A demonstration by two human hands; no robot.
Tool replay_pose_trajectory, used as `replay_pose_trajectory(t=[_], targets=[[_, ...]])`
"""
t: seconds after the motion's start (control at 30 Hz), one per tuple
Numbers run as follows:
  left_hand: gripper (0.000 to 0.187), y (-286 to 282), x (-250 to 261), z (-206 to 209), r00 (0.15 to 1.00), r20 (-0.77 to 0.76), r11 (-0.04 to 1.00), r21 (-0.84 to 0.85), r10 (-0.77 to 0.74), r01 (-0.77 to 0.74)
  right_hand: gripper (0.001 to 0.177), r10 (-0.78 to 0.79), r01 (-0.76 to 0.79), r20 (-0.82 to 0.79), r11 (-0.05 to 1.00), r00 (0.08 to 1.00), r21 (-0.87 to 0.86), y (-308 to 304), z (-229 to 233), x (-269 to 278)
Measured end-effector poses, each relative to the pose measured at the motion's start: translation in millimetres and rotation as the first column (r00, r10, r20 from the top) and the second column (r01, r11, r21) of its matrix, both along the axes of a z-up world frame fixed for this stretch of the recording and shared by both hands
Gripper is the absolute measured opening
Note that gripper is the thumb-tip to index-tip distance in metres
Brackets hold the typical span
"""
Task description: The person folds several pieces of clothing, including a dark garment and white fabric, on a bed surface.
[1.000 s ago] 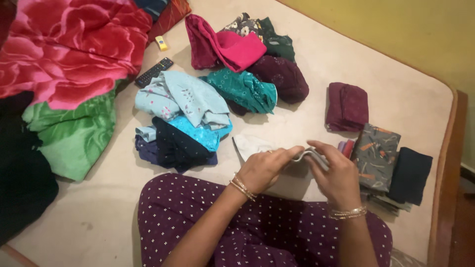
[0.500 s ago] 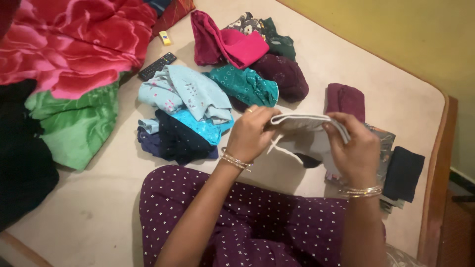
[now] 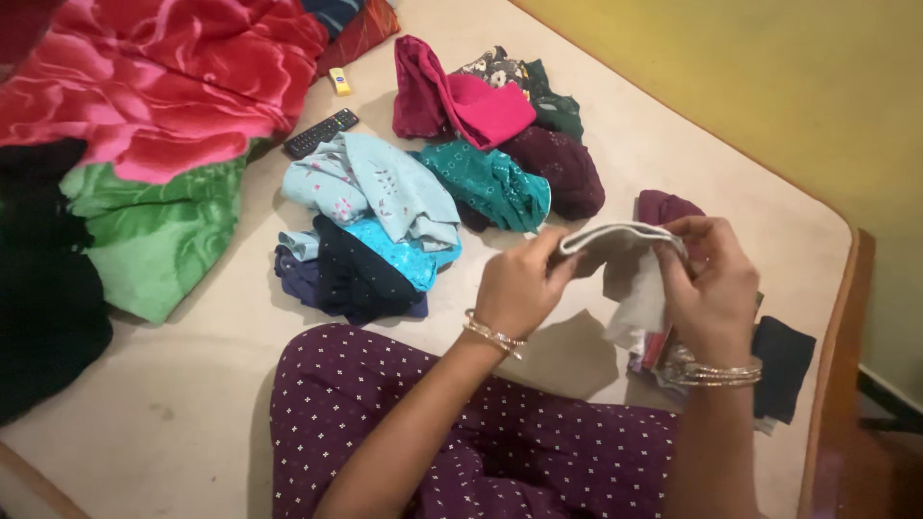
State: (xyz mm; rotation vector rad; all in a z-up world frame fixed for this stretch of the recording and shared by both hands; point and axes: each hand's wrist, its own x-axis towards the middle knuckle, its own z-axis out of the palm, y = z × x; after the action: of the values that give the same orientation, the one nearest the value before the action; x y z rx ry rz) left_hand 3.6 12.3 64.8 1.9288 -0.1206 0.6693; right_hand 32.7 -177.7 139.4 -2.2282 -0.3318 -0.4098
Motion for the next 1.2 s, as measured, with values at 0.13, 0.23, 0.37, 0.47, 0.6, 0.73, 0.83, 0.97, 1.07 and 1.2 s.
replay_pose_trajectory(t=[0.13,0.23,0.37,0.47,0.6,0.73,0.83,0.97,1.07,1.2], targets=[[0.027,-6.4,-5.7,-12.3,0.990,0.141,0.999,-0.022,-0.028,0.031,0.018,0.212,-0.210,0.023,0.943,0.977,0.257,-1.7,-18.1,9.8],[0.035,-11.2,-5.9,-20.6,0.999,0.010,0.998,-0.023,-0.050,0.051,0.021,0.166,-0.121,-0.090,0.920,0.982,0.372,-1.8,-27.8,12.4],[0.038,-15.7,-11.9,-35.1,0.997,0.038,0.986,0.158,-0.060,0.054,0.025,0.195,-0.146,-0.056,0.868,0.979,0.474,-0.8,-37.0,14.5],[0.046,-14.2,-16.9,-42.7,0.984,0.146,0.952,0.303,-0.099,0.051,0.027,0.195,-0.103,-0.113,0.834,0.974,0.543,0.5,-42.0,14.7],[0.043,-15.1,-26.3,-37.5,0.967,0.208,0.968,0.233,-0.145,0.095,0.028,0.228,-0.086,-0.157,0.785,0.961,0.614,3.9,-47.9,15.1],[0.052,-20.1,-20.8,-37.4,0.973,0.218,0.979,0.204,-0.075,0.030,0.030,0.294,-0.083,-0.194,0.718,0.936,0.691,6.1,-49.7,10.6],[0.046,-21.2,-12.4,-43.8,0.955,0.292,0.961,0.247,0.051,-0.127,0.028,0.267,-0.007,-0.255,0.702,0.929,0.712,9.8,-49.1,7.5],[0.035,-14.2,-8.0,-44.9,0.952,0.306,0.987,0.146,0.016,-0.064,0.030,0.259,-0.030,-0.238,0.733,0.936,0.679,8.1,-49.0,4.7],[0.028,-8.8,-6.1,-41.4,0.971,0.233,0.997,0.070,-0.051,0.036,0.030,0.237,-0.069,-0.206,0.797,0.949,0.599,2.9,-51.6,5.8],[0.024,-4.5,-9.7,-32.4,0.978,0.089,0.979,-0.065,-0.190,0.196,0.026,0.129,-0.031,-0.189,0.893,0.973,0.449,1.4,-52.2,7.4]])
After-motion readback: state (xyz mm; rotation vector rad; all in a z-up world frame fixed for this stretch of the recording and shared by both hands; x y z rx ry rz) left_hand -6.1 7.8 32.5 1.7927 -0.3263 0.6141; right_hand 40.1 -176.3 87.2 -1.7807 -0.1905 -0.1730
